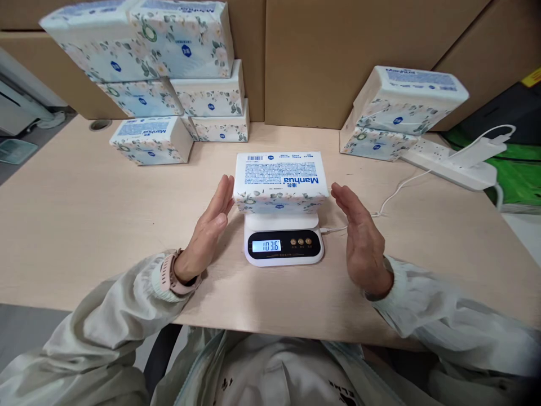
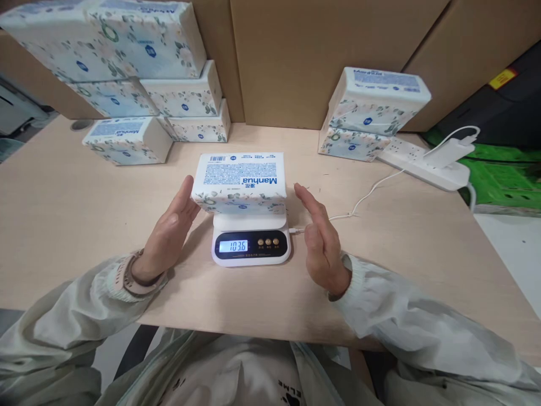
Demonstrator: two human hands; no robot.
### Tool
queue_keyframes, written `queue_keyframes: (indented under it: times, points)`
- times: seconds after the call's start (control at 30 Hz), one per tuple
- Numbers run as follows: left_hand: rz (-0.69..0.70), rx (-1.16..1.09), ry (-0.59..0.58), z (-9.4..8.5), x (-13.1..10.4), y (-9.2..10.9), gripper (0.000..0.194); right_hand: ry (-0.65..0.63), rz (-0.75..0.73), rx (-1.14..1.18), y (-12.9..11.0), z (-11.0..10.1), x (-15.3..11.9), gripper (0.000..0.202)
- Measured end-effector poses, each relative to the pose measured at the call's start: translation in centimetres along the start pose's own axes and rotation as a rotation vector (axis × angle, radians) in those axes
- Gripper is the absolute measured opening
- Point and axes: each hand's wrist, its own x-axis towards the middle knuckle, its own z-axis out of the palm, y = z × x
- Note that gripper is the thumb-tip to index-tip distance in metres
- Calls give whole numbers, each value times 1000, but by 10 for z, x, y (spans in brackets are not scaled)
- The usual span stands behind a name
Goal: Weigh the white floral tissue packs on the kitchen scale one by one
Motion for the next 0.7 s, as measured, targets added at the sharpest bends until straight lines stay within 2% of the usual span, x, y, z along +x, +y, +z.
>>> queue_keyframes:
  times: [0.7]
  points:
    - [22,-20,-10,0,1,0,70,-90,-13,7,1,-1,0,55]
